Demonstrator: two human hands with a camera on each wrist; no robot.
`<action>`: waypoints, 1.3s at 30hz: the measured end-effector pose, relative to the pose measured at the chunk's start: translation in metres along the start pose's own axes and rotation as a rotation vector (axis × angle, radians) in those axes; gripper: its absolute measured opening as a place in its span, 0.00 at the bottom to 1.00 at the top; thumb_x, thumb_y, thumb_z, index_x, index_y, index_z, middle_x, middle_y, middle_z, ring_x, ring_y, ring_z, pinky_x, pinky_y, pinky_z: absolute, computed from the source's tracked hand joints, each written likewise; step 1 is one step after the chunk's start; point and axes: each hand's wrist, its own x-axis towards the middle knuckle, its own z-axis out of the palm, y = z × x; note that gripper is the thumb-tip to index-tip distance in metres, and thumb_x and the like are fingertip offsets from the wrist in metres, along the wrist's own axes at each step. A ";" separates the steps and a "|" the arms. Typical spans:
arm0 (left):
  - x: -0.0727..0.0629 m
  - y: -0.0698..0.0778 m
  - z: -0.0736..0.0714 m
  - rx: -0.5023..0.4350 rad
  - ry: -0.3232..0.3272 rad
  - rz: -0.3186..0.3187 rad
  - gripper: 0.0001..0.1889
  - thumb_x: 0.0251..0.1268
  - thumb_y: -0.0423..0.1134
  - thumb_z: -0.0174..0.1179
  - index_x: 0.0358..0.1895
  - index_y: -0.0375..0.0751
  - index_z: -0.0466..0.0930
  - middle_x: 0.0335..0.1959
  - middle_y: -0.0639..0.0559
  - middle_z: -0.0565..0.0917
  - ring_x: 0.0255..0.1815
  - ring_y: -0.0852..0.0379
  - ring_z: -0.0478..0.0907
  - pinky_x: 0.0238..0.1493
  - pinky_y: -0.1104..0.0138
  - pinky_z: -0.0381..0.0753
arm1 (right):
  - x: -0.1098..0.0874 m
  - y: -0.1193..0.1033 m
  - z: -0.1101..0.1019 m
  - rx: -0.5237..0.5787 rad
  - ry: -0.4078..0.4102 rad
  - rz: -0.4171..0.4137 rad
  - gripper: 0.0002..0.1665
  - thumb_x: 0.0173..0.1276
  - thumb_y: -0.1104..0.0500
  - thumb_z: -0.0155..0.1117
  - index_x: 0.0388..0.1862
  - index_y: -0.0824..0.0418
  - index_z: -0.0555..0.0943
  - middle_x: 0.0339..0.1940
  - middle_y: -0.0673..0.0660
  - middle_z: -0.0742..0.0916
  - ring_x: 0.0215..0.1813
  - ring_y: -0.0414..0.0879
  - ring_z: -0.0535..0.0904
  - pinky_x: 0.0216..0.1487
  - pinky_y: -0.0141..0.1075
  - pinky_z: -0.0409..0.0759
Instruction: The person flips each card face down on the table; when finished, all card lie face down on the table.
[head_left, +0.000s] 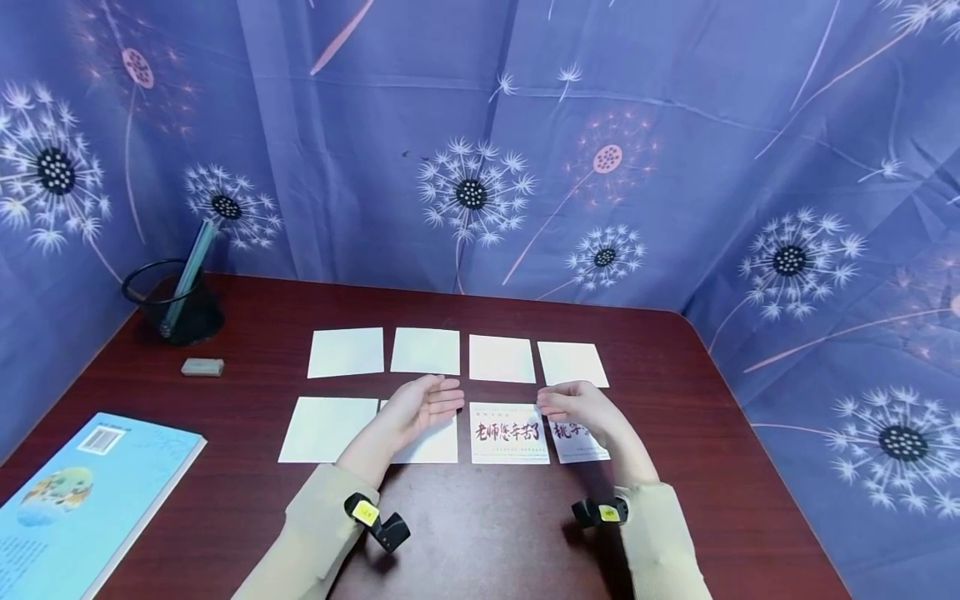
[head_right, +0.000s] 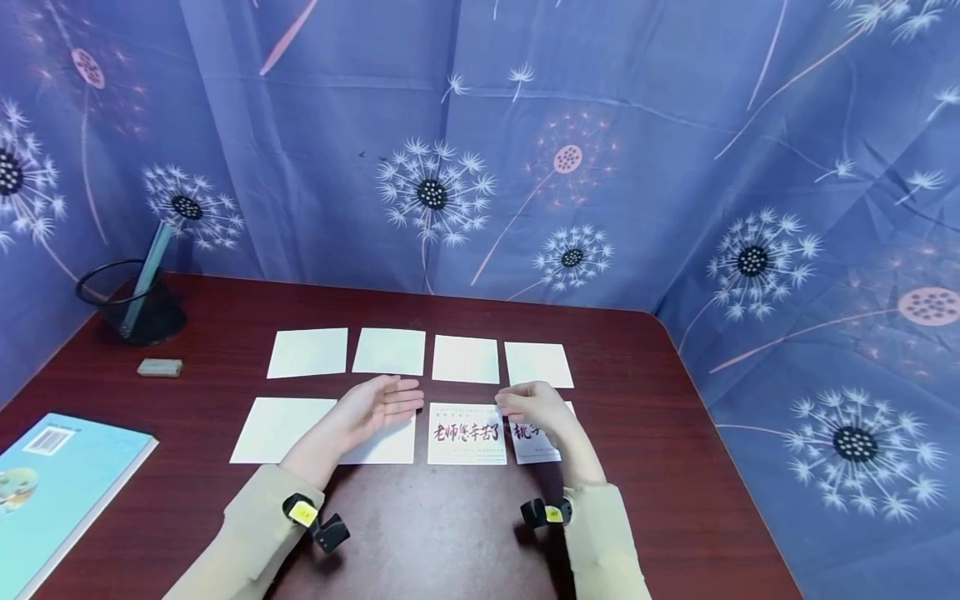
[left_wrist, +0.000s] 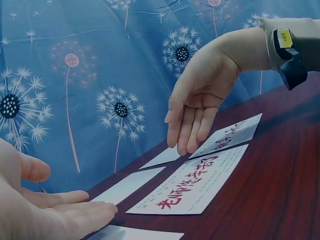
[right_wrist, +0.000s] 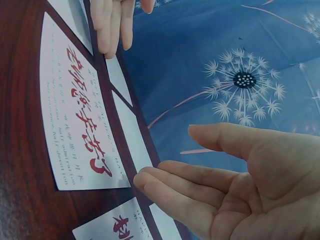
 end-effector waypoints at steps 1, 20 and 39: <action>0.000 0.000 0.001 0.004 0.007 -0.003 0.27 0.79 0.37 0.29 0.70 0.15 0.52 0.70 0.19 0.59 0.73 0.31 0.58 0.75 0.49 0.58 | 0.000 0.000 0.000 0.004 0.001 0.002 0.28 0.72 0.62 0.55 0.60 0.85 0.70 0.56 0.77 0.81 0.56 0.60 0.82 0.59 0.46 0.81; 0.002 -0.004 0.003 0.064 0.027 -0.069 0.28 0.78 0.39 0.32 0.69 0.17 0.57 0.67 0.19 0.63 0.70 0.31 0.63 0.73 0.50 0.62 | 0.000 0.003 0.004 0.034 0.001 0.038 0.27 0.71 0.62 0.56 0.58 0.85 0.71 0.53 0.75 0.83 0.51 0.52 0.85 0.55 0.40 0.83; -0.001 -0.002 0.005 0.084 0.009 -0.081 0.29 0.77 0.39 0.32 0.68 0.15 0.55 0.67 0.17 0.63 0.70 0.29 0.64 0.73 0.48 0.61 | 0.004 0.008 0.004 0.058 0.009 0.052 0.25 0.72 0.64 0.55 0.58 0.85 0.70 0.51 0.73 0.85 0.50 0.50 0.86 0.52 0.36 0.84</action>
